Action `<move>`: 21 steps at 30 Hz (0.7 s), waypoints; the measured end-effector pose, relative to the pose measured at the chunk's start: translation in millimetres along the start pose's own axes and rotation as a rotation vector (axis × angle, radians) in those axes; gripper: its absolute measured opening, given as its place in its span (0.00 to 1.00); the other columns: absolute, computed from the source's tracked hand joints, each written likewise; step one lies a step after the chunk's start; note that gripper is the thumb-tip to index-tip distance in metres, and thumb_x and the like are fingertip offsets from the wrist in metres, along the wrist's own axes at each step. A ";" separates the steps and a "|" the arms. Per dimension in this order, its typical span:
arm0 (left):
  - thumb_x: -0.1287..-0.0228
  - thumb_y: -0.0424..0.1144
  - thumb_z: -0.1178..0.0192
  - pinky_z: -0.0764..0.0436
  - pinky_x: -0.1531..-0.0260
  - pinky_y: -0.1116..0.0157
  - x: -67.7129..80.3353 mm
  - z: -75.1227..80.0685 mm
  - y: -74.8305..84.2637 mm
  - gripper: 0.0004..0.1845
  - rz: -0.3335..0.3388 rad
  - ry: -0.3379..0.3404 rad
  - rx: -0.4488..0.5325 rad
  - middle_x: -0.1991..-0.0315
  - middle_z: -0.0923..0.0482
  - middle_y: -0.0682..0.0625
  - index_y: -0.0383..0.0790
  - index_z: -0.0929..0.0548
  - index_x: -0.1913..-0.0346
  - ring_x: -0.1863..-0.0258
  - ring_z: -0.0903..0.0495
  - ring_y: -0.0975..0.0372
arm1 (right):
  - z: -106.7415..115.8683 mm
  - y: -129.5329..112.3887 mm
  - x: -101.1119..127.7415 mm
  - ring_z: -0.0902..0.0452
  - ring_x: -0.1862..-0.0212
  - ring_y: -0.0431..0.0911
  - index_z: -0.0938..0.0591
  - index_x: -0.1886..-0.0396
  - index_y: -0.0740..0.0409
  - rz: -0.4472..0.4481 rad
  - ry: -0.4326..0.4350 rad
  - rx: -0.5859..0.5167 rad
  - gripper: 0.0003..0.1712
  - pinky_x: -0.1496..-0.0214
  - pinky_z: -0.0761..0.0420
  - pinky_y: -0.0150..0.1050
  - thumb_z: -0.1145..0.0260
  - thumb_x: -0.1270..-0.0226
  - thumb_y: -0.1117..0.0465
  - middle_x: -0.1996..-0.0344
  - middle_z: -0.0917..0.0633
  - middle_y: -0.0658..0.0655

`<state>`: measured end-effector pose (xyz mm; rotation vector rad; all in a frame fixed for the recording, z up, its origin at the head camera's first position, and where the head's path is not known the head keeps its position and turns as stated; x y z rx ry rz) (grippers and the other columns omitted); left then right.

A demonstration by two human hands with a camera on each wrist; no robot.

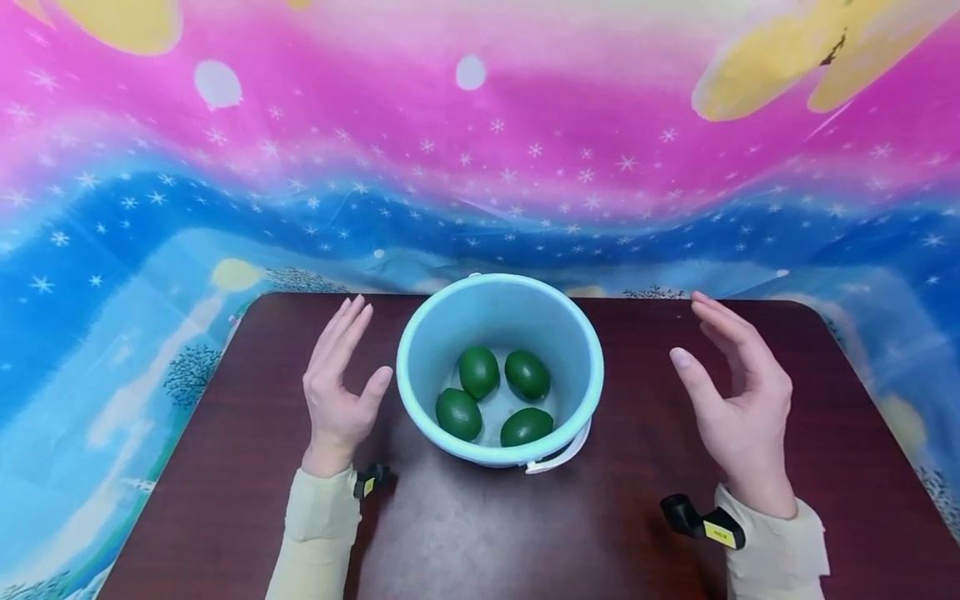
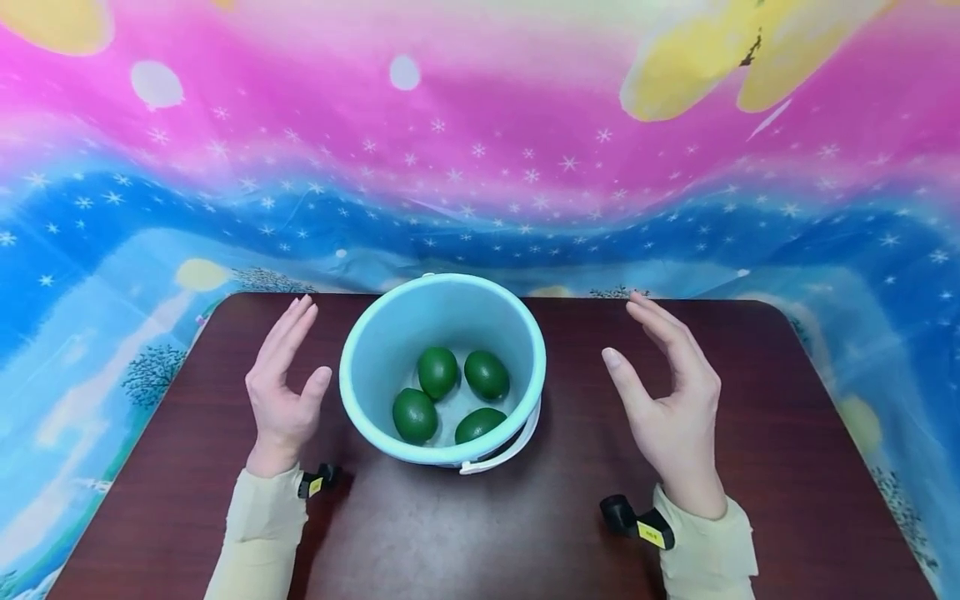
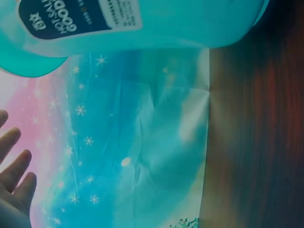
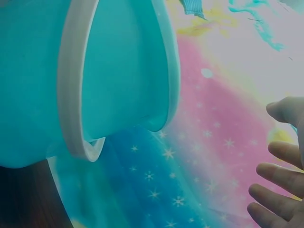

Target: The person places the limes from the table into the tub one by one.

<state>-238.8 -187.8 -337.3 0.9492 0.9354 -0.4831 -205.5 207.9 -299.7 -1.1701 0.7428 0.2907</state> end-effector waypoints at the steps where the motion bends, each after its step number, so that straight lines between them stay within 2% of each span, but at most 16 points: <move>1: 0.30 0.64 0.42 0.34 0.30 0.46 2.8 -1.7 -6.8 0.40 0.011 -0.024 -0.006 0.38 0.23 0.34 0.27 0.19 0.38 0.33 0.29 0.41 | -0.8 0.3 0.9 0.27 0.34 0.54 0.22 0.38 0.74 -0.002 -0.006 0.006 0.25 0.31 0.29 0.41 0.32 0.35 0.74 0.38 0.21 0.69; 5: 0.31 0.65 0.43 0.43 0.27 0.42 11.8 -10.2 -34.5 0.40 0.045 -0.137 -0.043 0.31 0.27 0.42 0.36 0.23 0.31 0.28 0.35 0.45 | -1.1 0.6 2.0 0.26 0.34 0.53 0.22 0.37 0.73 0.000 -0.015 0.026 0.24 0.31 0.29 0.40 0.33 0.33 0.73 0.38 0.21 0.69; 8: 0.31 0.65 0.43 0.47 0.26 0.43 6.5 -12.2 -37.7 0.40 0.042 -0.173 -0.060 0.30 0.28 0.43 0.37 0.24 0.30 0.27 0.37 0.46 | 0.6 1.2 -1.7 0.26 0.34 0.53 0.21 0.38 0.73 0.016 -0.010 0.038 0.23 0.31 0.28 0.39 0.33 0.32 0.72 0.39 0.21 0.70; 13: 0.30 0.64 0.43 0.49 0.26 0.43 -3.5 -13.9 -41.2 0.39 0.026 -0.180 -0.079 0.30 0.29 0.44 0.37 0.25 0.29 0.26 0.38 0.48 | 2.7 10.2 -8.8 0.26 0.34 0.50 0.21 0.37 0.71 0.003 -0.018 0.084 0.23 0.32 0.28 0.38 0.34 0.32 0.72 0.39 0.20 0.68; 17: 0.30 0.64 0.44 0.49 0.25 0.45 -7.5 -20.5 -47.7 0.39 0.031 -0.206 -0.105 0.29 0.29 0.45 0.38 0.26 0.28 0.25 0.38 0.50 | 7.2 30.5 -9.8 0.26 0.34 0.48 0.20 0.36 0.67 -0.022 -0.022 0.124 0.24 0.32 0.28 0.36 0.33 0.32 0.71 0.39 0.20 0.65; 21: 0.30 0.64 0.44 0.49 0.25 0.46 -9.4 -27.7 -56.7 0.39 0.043 -0.234 -0.129 0.29 0.30 0.46 0.39 0.26 0.28 0.25 0.39 0.52 | 14.0 64.9 -11.0 0.26 0.34 0.45 0.19 0.35 0.63 -0.055 -0.033 0.155 0.25 0.32 0.29 0.35 0.32 0.32 0.71 0.38 0.19 0.62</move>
Point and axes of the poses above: each hand's wrist, its own x-axis away from the middle knuckle, its own z-axis out of the back of the hand, y = z × x, the point moved 10 cm from there along -x, towards the middle knuckle
